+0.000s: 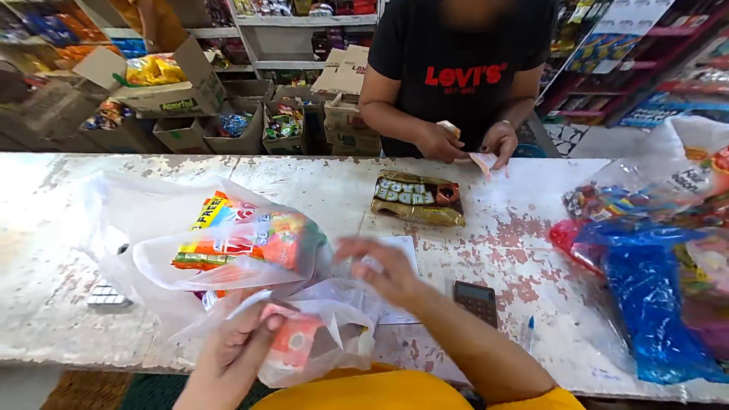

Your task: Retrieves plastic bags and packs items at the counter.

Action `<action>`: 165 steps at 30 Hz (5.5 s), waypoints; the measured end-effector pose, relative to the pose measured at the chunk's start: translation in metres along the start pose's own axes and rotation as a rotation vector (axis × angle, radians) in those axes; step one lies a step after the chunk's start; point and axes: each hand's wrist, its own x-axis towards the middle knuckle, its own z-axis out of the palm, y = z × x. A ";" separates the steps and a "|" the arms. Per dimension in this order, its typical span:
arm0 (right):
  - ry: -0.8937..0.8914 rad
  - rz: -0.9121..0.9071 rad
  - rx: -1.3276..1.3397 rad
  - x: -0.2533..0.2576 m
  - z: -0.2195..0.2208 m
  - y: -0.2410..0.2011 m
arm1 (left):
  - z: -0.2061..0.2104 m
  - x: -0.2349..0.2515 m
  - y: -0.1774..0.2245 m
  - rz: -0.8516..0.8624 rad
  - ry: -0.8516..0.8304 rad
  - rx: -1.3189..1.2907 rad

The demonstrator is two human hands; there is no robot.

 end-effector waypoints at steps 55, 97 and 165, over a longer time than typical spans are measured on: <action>-1.020 0.490 -0.815 0.003 -0.048 -0.121 | -0.032 0.014 0.102 0.177 -0.333 -0.261; -0.511 0.928 -0.598 -0.013 -0.007 0.123 | 0.069 -0.044 -0.096 -0.467 -0.340 -0.006; 0.616 1.034 -0.286 -0.043 -0.155 0.096 | 0.124 -0.021 -0.133 0.449 -0.394 0.393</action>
